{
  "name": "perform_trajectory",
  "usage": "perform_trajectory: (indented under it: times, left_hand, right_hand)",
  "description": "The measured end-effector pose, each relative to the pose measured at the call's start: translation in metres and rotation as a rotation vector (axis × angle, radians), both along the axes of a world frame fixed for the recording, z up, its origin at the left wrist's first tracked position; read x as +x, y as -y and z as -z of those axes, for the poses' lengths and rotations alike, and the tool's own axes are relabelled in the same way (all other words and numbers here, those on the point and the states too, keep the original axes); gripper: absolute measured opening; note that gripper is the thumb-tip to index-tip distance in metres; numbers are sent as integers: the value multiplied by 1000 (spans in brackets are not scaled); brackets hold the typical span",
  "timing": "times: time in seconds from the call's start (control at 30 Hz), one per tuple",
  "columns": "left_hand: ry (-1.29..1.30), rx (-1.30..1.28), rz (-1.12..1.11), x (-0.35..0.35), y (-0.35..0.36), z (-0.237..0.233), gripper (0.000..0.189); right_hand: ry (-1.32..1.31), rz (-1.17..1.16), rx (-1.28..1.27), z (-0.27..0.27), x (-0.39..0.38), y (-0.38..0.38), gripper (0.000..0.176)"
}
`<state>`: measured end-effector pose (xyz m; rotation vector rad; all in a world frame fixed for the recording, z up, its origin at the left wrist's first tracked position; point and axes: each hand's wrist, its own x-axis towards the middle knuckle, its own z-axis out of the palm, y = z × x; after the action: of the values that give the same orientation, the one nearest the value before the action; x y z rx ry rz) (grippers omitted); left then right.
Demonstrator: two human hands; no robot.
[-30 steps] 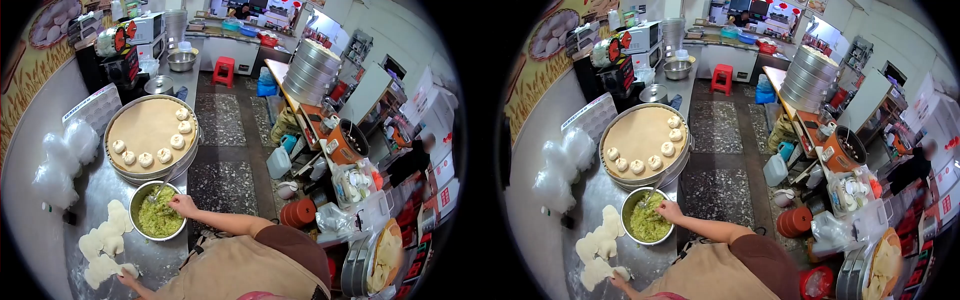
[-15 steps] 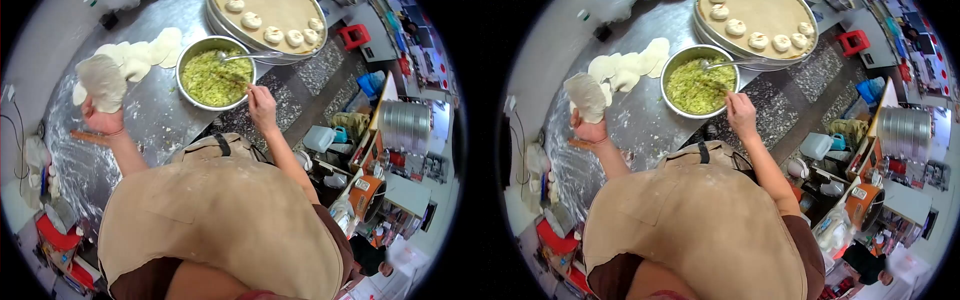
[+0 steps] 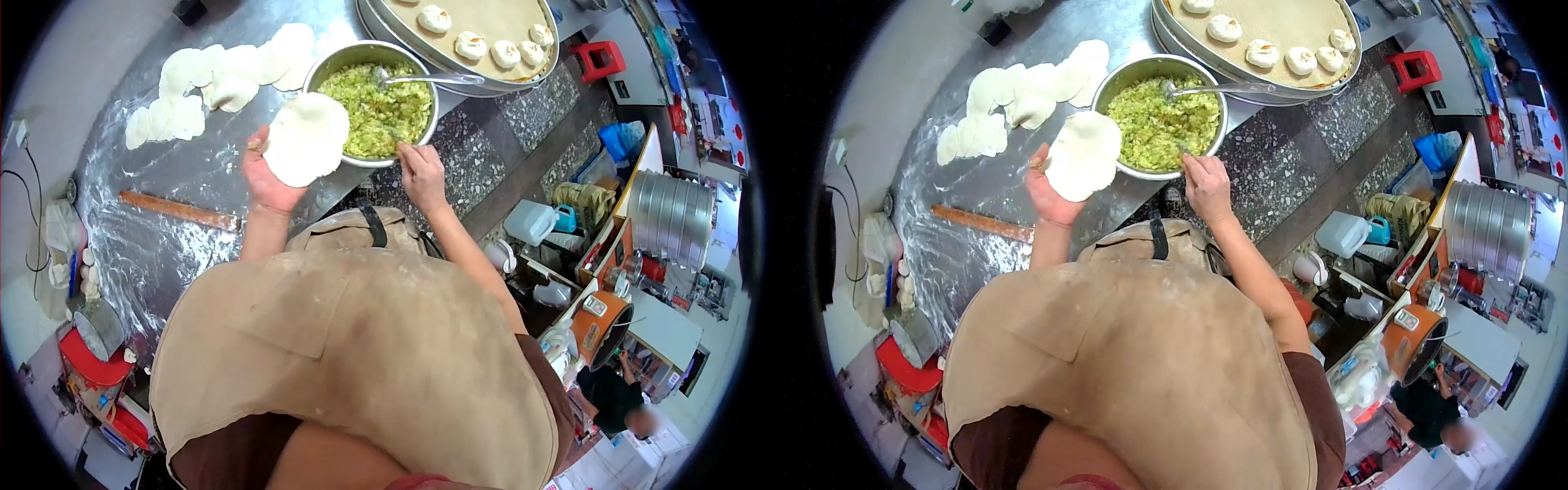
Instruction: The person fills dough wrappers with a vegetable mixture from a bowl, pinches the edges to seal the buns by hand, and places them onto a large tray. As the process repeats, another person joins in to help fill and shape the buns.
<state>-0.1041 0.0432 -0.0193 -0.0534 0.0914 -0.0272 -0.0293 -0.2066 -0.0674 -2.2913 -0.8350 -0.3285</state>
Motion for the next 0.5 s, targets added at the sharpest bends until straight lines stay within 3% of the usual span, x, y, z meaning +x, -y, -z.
perform_trajectory:
  times: [0.07, 0.13, 0.27, 0.33, 0.5]
  left_hand:
    - [-183, 130, -73, -1, 5, 5, 60]
    - [-274, 237, -91, -1, 8, 6, 58]
    - [-376, 337, -113, 0, 6, 10, 54]
    - [-360, 342, -140, 1, 5, 11, 53]
    - [-318, 358, -148, 7, 5, 4, 51]
  right_hand:
    - [-56, 38, 59, -8, -3, -7, 15]
    - [-279, 127, 129, -12, -5, -11, 11]
    - [-366, 221, 250, -9, -6, -23, 15]
    - [-953, 455, 362, -12, -1, -26, 19]
    - [-1125, 540, 656, -23, 11, -29, 17]
